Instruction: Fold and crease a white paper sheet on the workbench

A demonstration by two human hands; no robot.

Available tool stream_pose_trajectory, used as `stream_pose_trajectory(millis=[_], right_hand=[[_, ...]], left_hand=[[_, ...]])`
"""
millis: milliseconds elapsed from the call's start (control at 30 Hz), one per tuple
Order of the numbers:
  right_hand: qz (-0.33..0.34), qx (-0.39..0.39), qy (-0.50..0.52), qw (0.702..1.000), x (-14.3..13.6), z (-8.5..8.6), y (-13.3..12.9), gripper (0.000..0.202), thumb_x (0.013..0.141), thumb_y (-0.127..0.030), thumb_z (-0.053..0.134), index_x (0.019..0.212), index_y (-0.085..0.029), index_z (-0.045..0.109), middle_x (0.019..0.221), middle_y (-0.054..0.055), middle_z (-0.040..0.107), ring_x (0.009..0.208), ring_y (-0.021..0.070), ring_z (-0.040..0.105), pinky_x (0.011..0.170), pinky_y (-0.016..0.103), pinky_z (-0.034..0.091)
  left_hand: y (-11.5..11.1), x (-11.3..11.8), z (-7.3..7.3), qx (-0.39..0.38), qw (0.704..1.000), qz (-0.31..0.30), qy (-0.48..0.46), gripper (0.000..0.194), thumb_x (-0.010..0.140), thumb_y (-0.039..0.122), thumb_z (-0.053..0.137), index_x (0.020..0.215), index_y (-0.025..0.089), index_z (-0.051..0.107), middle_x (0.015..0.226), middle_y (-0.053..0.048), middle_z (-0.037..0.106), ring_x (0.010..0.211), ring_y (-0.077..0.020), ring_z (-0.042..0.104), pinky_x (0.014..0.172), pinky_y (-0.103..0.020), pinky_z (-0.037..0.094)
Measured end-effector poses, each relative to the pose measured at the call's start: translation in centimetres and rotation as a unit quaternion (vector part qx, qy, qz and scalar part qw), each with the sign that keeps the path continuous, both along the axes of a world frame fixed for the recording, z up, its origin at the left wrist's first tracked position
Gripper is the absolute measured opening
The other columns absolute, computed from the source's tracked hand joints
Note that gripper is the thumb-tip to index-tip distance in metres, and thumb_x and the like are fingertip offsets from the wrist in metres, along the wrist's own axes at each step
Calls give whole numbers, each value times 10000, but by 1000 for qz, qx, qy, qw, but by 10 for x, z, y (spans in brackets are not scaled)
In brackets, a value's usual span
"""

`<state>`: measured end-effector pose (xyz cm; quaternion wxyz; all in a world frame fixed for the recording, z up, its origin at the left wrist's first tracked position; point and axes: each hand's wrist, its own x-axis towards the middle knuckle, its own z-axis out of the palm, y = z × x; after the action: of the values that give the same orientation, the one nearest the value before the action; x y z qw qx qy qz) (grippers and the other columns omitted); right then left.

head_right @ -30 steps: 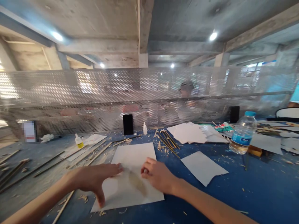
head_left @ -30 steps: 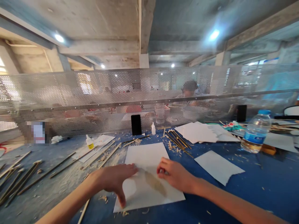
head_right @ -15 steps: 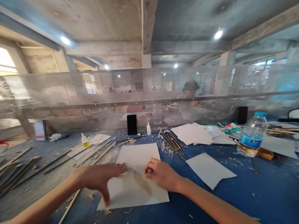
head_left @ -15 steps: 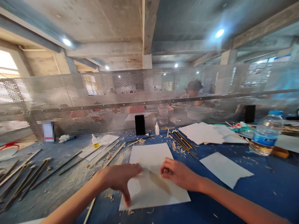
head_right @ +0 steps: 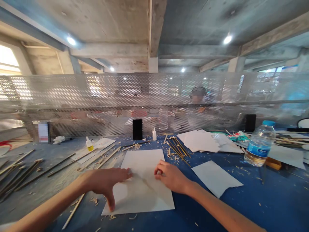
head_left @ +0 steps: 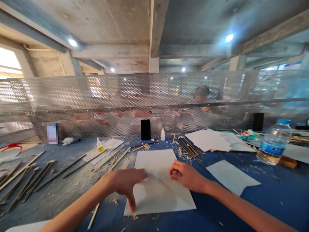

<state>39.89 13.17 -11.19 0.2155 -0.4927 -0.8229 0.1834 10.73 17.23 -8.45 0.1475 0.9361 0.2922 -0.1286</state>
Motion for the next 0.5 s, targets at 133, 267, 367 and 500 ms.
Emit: stream_pose_trajectory(millis=[133, 267, 367, 500], right_hand=[[-23, 11, 4, 1000, 2, -2, 1, 106, 887, -245, 566, 877, -197, 660, 940, 20, 601, 810, 145, 586, 754, 261, 417], [-39, 13, 8, 999, -2, -2, -3, 104, 880, -233, 564, 861, -192, 658, 935, 23, 601, 805, 146, 584, 756, 261, 417], [1, -17, 22, 1000, -4, -3, -4, 84, 863, -213, 575, 883, -204, 656, 946, 12, 608, 813, 138, 591, 748, 245, 420], [-51, 8, 15, 999, 3, 0, 3, 103, 866, -242, 582, 843, -188, 667, 887, 20, 593, 781, 148, 578, 737, 264, 415]], left_hand=[[3, -1, -6, -2, 1000, 3, -8, 1087, 437, 636, 860, 1365, 202, 496, 1442, -150, 457, 1286, -411, 436, 1051, -431, 381], [7, -1, -11, -4, 1000, -2, -13, 1118, 418, 637, 862, 1381, 218, 477, 1438, -139, 465, 1290, -404, 433, 1053, -427, 377], [7, -1, -11, 4, 1000, -5, -11, 1108, 417, 633, 864, 1374, 225, 483, 1427, -130, 479, 1283, -393, 447, 1046, -422, 383], [4, 0, -7, 3, 1000, 1, -2, 1068, 432, 600, 878, 1348, 193, 509, 1415, -143, 490, 1276, -386, 457, 1044, -407, 389]])
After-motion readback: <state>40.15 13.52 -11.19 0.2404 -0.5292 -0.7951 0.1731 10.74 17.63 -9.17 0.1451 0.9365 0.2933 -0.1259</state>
